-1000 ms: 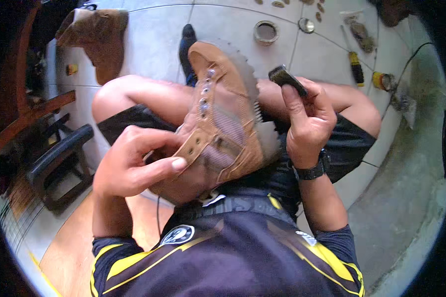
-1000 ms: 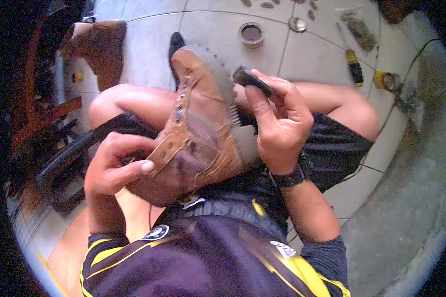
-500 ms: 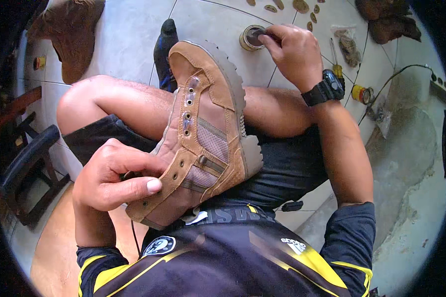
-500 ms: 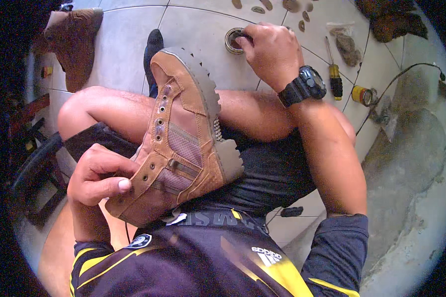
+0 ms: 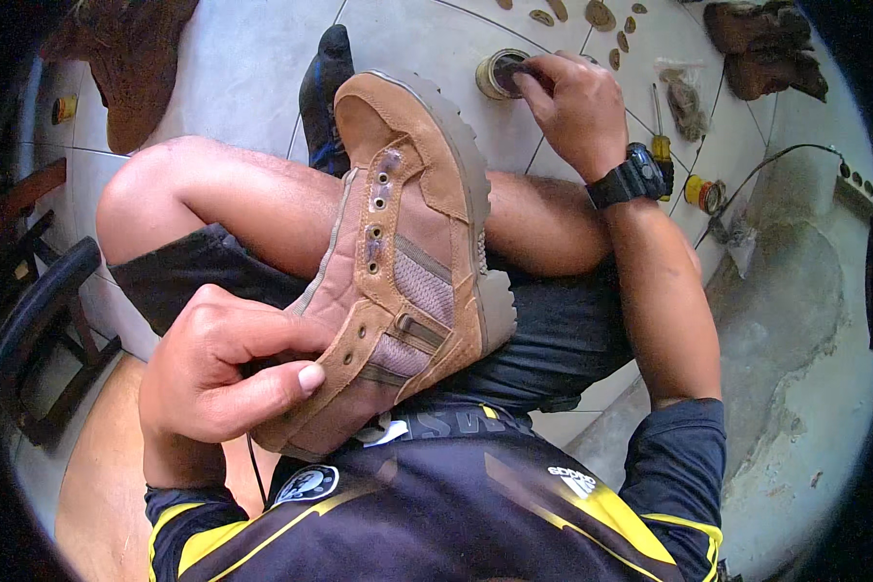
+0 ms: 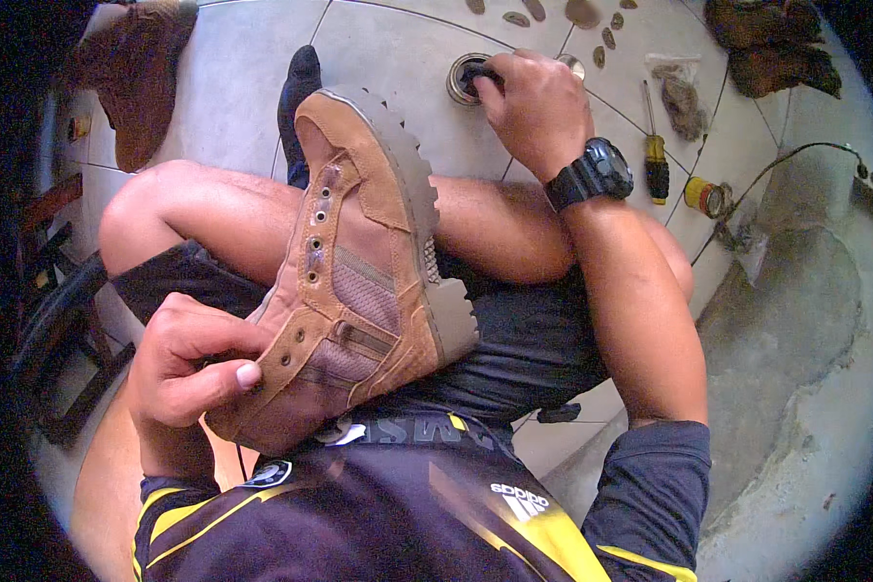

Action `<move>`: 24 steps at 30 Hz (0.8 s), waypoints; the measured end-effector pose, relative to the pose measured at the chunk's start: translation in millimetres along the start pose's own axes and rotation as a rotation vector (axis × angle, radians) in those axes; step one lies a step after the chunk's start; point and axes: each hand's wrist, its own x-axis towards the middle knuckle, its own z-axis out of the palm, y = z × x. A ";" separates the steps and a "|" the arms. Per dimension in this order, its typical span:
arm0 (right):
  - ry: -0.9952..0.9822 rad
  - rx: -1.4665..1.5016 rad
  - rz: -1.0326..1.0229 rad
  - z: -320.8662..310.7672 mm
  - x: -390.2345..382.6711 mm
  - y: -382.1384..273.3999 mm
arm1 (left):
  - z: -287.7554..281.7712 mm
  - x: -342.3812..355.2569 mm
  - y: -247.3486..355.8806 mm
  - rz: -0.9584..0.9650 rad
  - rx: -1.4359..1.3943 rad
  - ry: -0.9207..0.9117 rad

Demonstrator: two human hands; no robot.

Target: Repairing and refurbishing tan combat boots by applying adhesive and inspecting the components.

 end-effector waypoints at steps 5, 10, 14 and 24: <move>0.125 0.166 0.065 -9.8 4.0 -4.8 | 5.0 -5.2 -0.6 0.044 0.033 0.071; 0.019 0.391 0.355 -15.3 3.1 7.4 | 8.5 -14.6 5.6 0.026 0.108 0.115; -0.108 0.499 0.418 -6.6 -0.6 17.8 | 16.4 -31.6 5.7 0.041 0.117 0.226; 0.043 1.435 0.230 -104.5 -14.1 49.7 | 34.9 -83.9 12.9 0.110 0.282 0.378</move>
